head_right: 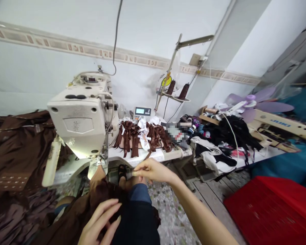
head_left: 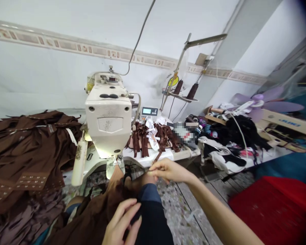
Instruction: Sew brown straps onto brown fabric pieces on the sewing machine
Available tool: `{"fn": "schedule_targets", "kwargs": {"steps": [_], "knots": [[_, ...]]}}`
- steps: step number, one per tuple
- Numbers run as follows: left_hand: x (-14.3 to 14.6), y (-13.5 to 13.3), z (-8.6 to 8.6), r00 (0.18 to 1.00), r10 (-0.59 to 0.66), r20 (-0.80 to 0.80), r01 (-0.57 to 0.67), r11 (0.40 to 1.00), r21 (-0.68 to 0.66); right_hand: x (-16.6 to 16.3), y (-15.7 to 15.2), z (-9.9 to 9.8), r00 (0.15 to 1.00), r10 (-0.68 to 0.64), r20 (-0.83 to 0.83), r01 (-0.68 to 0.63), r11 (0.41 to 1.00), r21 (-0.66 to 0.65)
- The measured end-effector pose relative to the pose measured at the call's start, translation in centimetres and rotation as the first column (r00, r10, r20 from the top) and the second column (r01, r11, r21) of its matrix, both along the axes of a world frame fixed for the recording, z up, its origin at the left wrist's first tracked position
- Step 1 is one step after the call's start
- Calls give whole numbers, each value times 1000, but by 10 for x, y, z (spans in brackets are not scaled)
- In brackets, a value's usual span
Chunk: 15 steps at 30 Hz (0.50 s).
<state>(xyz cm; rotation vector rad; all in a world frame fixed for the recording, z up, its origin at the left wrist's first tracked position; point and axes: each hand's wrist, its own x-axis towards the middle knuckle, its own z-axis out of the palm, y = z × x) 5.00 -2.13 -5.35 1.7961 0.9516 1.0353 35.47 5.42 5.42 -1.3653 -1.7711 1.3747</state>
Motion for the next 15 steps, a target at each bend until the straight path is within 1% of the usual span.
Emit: {"fn": "schedule_targets", "kwargs": {"steps": [1, 2, 3, 4, 5, 6, 7, 8, 9, 11, 12, 13, 15], "knots": [[7, 4, -3, 999, 6, 51, 0, 993, -116, -12, -11, -6, 1000, -5, 17, 6, 1000, -15], [14, 8, -6, 994, 25, 111, 6, 963, -271, -22, -22, -12, 999, -25, 40, 25, 1000, -15], [20, 12, -10, 985, 48, 164, 27, 903, -429, -31, -32, -18, 997, -47, 65, 48, 999, -5], [26, 16, -13, 975, 78, 208, 53, 825, -562, -39, -42, -24, 994, -64, 89, 63, 998, 9], [31, 20, -17, 964, 97, 249, 96, 743, -662, -47, -51, -28, 991, -73, 112, 71, 997, 27], [37, 23, -20, 952, 106, 289, 147, 668, -730, -53, -60, -31, 988, -80, 133, 74, 996, 47], [41, 26, -23, 945, 102, 311, 186, 615, -766, -59, -69, -33, 986, -77, 149, 69, 996, 64], [46, 27, -25, 943, 87, 321, 212, 587, -782, -64, -77, -34, 985, -65, 158, 55, 996, 71], [50, 27, -27, 949, 67, 308, 215, 579, -787, -67, -85, -33, 986, -49, 159, 39, 997, 67], [56, 25, -29, 968, -45, 249, 224, 608, -762, -69, -98, -31, 992, -21, 128, 19, 1000, 16], [57, 22, -30, 967, -136, 217, 254, 620, -742, -66, -103, -30, 996, -15, 94, 17, 1000, -23], [57, 20, -30, 953, -229, 197, 299, 621, -725, -61, -107, -28, 998, -20, 52, 23, 998, -59], [53, 14, -30, 904, -389, 178, 395, 599, -697, -45, -111, -27, 998, -56, -40, 51, 992, -118]]}}
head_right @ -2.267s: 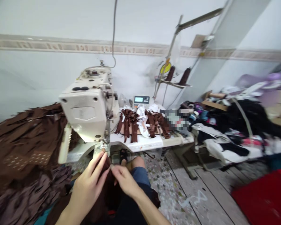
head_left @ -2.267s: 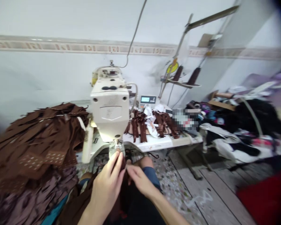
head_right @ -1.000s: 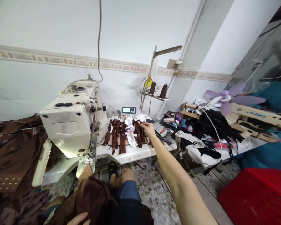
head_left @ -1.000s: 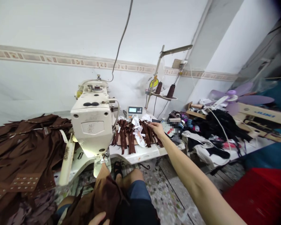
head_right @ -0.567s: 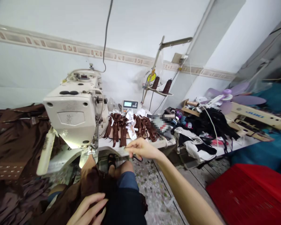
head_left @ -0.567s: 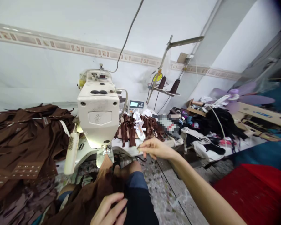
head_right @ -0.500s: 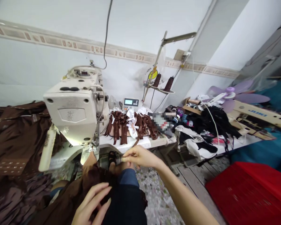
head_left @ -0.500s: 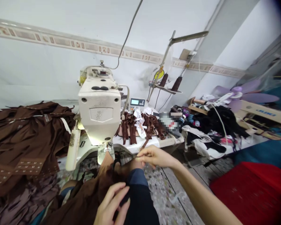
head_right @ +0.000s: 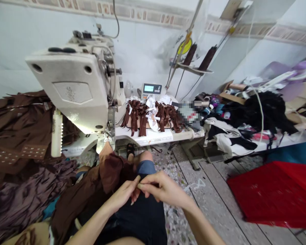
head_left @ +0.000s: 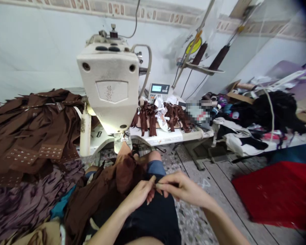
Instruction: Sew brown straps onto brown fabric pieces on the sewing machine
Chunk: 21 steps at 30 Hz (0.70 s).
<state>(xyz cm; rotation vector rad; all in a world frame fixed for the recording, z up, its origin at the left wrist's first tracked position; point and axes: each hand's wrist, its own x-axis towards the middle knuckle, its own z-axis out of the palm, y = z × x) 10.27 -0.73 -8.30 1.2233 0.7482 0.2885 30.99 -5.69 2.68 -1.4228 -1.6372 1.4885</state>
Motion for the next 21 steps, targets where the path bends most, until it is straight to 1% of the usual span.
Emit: {"fn": "schedule_targets", "kwargs": {"steps": [1, 3, 5, 7, 9, 11, 12, 13, 14, 16, 19, 21], "knots": [[-4, -3, 0, 998, -56, 3, 56, 998, 15, 10, -1, -1, 998, -22, -51, 20, 999, -26], [-13, -6, 0, 994, -112, 8, 111, 993, 35, 30, -3, -5, 983, -90, -157, 80, 994, -70], [-19, -8, 0, 990, -141, 2, 140, 987, 77, 45, -3, -14, 939, -214, -267, 199, 976, -85], [-20, -9, 0, 990, -140, -4, 139, 981, 137, 49, -2, -27, 841, -378, -387, 363, 925, -114], [-17, -10, 1, 993, -121, 6, 117, 973, 201, 44, -1, -44, 693, -524, -495, 481, 848, -224], [-11, -10, 3, 996, -88, 23, 79, 964, 252, 31, 1, -61, 552, -633, -543, 520, 770, -369], [-8, -10, 5, 997, -66, 30, 55, 960, 273, 23, 1, -68, 503, -666, -551, 521, 742, -421], [-6, -10, 6, 998, -44, 36, 32, 956, 293, 16, 0, -75, 478, -680, -555, 515, 729, -450], [-4, -9, 8, 999, -25, 42, 11, 951, 309, 9, -1, -80, 476, -679, -559, 511, 731, -453], [-1, -5, 12, 998, -2, 55, -16, 941, 337, -1, -3, -86, 522, -644, -559, 509, 761, -402], [-1, 0, 19, 998, 14, 67, -38, 926, 375, -8, -6, -86, 603, -589, -537, 502, 804, -318], [-1, 3, 24, 998, 20, 63, -44, 916, 400, -9, -7, -83, 627, -563, -538, 479, 824, -303]]}}
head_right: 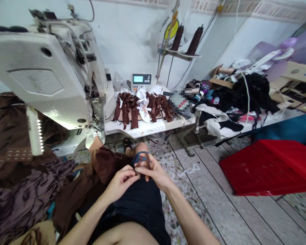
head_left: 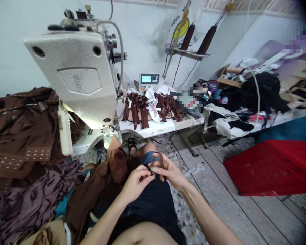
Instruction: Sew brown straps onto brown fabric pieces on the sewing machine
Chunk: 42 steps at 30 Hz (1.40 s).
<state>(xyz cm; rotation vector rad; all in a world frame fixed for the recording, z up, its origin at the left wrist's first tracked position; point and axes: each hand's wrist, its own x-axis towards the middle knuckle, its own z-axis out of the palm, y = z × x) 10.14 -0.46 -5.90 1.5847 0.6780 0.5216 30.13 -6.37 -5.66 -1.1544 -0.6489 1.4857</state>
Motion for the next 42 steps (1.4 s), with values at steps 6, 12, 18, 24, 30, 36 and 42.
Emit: {"fn": "schedule_targets", "kwargs": {"steps": [6, 12, 18, 24, 30, 36, 42], "knots": [[1, -1, 10, 1000, 3, -17, -2, 999, 47, 3, 2, 3, 1000, -3, 0, 3, 1000, 30], [1, -4, 7, 1000, 17, -23, -15, 997, 71, 0, 1, 7, 998, -27, -52, 27, 1000, -8], [-5, -4, 3, 1000, 16, -22, -14, 998, 57, -5, 2, 5, 997, -2, -74, 1, 1000, -4], [-5, -7, -1, 1000, 19, 5, -19, 1000, 18, -5, 2, 0, 997, 31, -71, -30, 1000, 4], [-10, -6, -3, 995, 101, 27, -101, 995, -1, 1, -3, -1, 994, 86, -71, -84, 996, 28], [-13, 1, 0, 979, 204, 20, -204, 979, -1, 10, -12, -5, 998, 63, -20, -64, 998, -29], [7, 2, 18, 977, 214, 12, -215, 975, 50, 12, -25, -19, 979, 95, 178, -88, 995, -50]]}}
